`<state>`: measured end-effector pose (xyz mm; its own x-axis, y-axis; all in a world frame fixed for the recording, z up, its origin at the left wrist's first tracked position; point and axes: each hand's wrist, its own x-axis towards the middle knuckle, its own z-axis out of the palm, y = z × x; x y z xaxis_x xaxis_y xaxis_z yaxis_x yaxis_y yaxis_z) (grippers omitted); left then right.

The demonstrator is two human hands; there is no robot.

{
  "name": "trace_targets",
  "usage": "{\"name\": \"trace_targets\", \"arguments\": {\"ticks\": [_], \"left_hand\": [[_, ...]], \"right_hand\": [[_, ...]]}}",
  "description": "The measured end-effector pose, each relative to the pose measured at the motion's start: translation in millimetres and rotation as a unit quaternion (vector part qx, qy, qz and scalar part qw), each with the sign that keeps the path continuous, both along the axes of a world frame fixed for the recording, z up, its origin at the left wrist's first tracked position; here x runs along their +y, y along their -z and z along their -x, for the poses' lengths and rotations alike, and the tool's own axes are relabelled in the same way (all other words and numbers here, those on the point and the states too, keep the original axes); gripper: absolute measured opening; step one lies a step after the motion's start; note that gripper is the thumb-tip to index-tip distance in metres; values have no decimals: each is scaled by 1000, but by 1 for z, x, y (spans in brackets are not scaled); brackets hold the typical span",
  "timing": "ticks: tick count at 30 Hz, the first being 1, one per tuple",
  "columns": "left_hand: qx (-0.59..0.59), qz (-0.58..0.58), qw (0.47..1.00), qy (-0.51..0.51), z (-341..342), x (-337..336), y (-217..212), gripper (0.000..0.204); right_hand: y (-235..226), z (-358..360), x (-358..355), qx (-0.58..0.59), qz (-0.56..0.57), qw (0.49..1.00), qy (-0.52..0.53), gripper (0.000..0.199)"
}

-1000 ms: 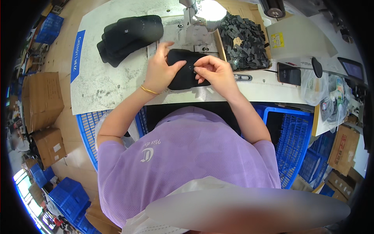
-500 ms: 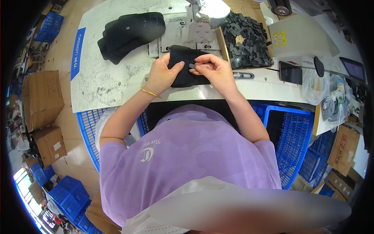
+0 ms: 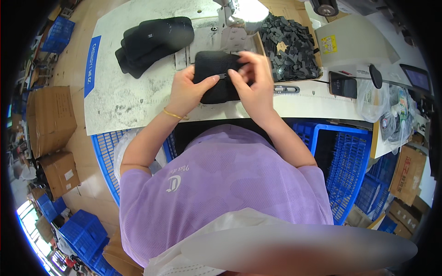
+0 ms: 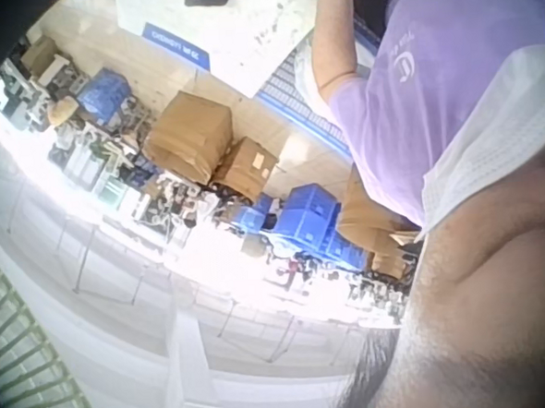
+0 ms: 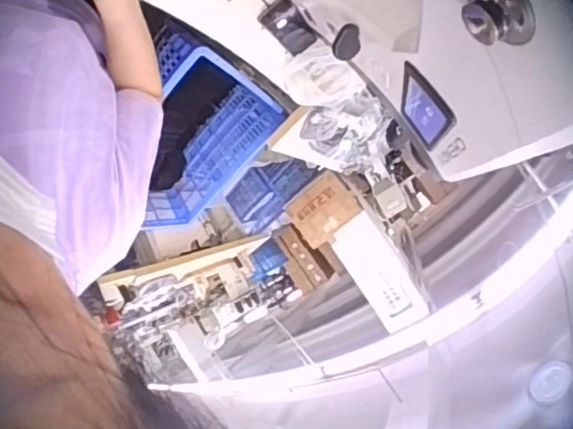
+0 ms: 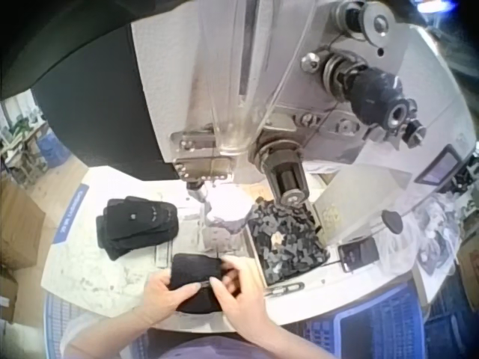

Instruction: The person repeatedly attaches small tags onto black fabric pieces by stitching them with a sewing machine. The person then stacks the finished fabric pieces together by hand.

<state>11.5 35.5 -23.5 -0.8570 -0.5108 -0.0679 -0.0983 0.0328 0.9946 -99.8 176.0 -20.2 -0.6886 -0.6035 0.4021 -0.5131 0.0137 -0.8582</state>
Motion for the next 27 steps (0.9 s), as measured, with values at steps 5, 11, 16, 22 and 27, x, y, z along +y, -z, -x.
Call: {"name": "trace_targets", "arguments": {"ticks": [5,11,16,22,27], "left_hand": [[87,-87,992,-1,-6,7,-43,23],[27,-107,994,25,1,3,-54,23],[42,-167,985,25,7,4,-50,23],[69,-133,989,10,14,6,-57,22],[102,-95,990,7,30,-2,-73,24]], "right_hand": [[-19,12,13,-109,90,989,45,48],[-34,19,26,-375,43,921,-96,26],[-39,23,26,-372,50,921,-106,25],[-52,23,25,-354,60,929,-91,25],[-83,30,12,-297,62,952,-42,26]]}}
